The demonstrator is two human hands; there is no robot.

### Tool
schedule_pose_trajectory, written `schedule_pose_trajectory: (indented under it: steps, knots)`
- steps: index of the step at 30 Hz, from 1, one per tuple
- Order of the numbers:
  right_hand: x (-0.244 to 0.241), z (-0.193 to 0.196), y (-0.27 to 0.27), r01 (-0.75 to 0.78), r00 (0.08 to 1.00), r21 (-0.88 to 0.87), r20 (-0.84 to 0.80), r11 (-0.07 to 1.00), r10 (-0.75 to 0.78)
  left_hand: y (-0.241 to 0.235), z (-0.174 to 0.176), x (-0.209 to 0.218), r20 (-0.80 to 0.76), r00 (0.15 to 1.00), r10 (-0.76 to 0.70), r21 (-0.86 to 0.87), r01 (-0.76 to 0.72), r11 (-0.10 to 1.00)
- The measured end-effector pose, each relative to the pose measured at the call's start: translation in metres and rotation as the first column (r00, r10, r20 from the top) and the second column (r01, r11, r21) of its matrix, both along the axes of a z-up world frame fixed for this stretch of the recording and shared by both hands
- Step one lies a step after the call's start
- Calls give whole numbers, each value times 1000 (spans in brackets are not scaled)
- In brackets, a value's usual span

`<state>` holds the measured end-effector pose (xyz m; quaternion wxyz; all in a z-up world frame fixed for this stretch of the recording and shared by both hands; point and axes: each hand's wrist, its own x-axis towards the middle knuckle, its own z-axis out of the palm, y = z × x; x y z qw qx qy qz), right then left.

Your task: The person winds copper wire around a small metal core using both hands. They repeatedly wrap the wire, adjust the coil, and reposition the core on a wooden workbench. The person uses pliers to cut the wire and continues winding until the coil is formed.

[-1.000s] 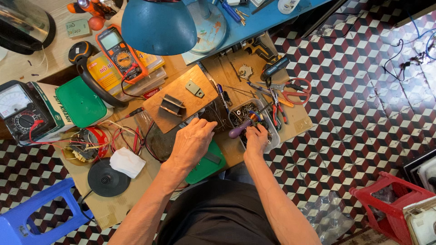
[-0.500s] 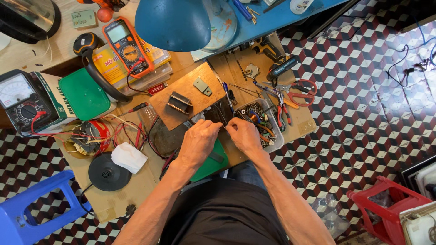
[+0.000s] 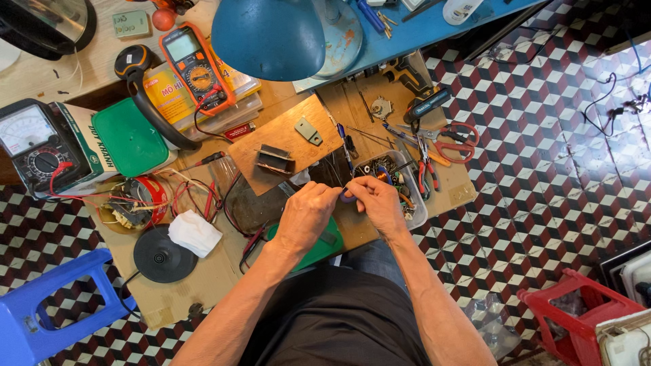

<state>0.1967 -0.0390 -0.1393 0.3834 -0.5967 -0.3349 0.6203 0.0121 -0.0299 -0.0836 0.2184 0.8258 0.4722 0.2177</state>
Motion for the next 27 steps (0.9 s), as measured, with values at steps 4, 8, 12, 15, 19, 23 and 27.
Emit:
schedule_pose_trajectory:
  steps: [4,8,12,15,19,23,27]
  knots:
    - [6,4,0,84,982,-64,-167,994,-94,3,-3,1,-29,1000,-5,34,6,999]
    - [10,8,1,57,986,-27,-155,998,-60,8,-4,0,-39,999,9,26,-8,1000]
    - [7,9,0,-48,998,99,50,994,43,9,-6,4,58,995,81,-63,-78,995]
    - [4,9,-4,-62,985,134,166,989,39,11,-8,13,165,967,195,-247,-151,957]
    - [3,7,-9,-54,978,161,210,985,19,21,-10,26,200,923,329,-494,-195,847]
    - [6,5,-12,-88,978,252,207,964,35,27,-6,31,274,855,440,-774,-75,628]
    - [12,6,-14,-141,962,303,268,942,58,28,-2,32,317,821,474,-834,3,552]
